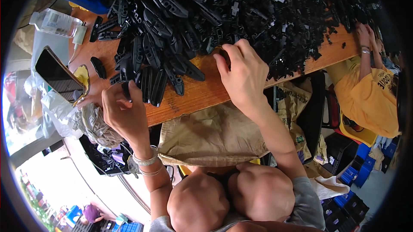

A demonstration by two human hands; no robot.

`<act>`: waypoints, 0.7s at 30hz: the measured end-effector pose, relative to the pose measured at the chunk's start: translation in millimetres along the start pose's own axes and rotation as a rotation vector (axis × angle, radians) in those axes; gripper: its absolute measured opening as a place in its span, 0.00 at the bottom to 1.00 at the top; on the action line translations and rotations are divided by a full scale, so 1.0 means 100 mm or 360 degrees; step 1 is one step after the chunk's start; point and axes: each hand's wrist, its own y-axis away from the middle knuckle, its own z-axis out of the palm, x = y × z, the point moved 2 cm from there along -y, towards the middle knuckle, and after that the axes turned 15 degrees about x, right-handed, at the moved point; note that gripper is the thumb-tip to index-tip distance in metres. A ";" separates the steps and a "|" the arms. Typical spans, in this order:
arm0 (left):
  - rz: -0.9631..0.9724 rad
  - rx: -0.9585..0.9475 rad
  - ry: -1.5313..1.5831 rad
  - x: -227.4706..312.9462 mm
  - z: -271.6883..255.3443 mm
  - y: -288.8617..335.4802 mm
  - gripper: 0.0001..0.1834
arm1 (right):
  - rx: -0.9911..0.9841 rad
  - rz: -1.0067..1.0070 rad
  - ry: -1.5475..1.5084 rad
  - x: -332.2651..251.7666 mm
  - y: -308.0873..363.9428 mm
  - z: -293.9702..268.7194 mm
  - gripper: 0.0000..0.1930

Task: The person sorts and inspects small black plastic components by hand on a table.

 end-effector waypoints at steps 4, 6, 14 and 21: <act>-0.0214 -0.0012 0.0773 0.12 -0.09 0.25 0.11 | 0.0019 -0.0095 -0.0137 0.03 0.02 0.06 0.05; -0.0623 -0.0572 0.1243 0.28 -0.05 0.39 0.13 | 0.0034 0.0376 -0.1048 0.08 0.04 0.02 0.05; -0.0848 -0.1009 0.1630 0.48 0.02 0.49 0.15 | -0.0342 0.1446 -0.2261 0.15 0.17 -0.20 0.08; -0.1028 -0.1170 0.1588 0.55 -0.06 0.52 0.13 | -0.0421 0.0750 -0.1785 -0.04 0.15 -0.40 0.08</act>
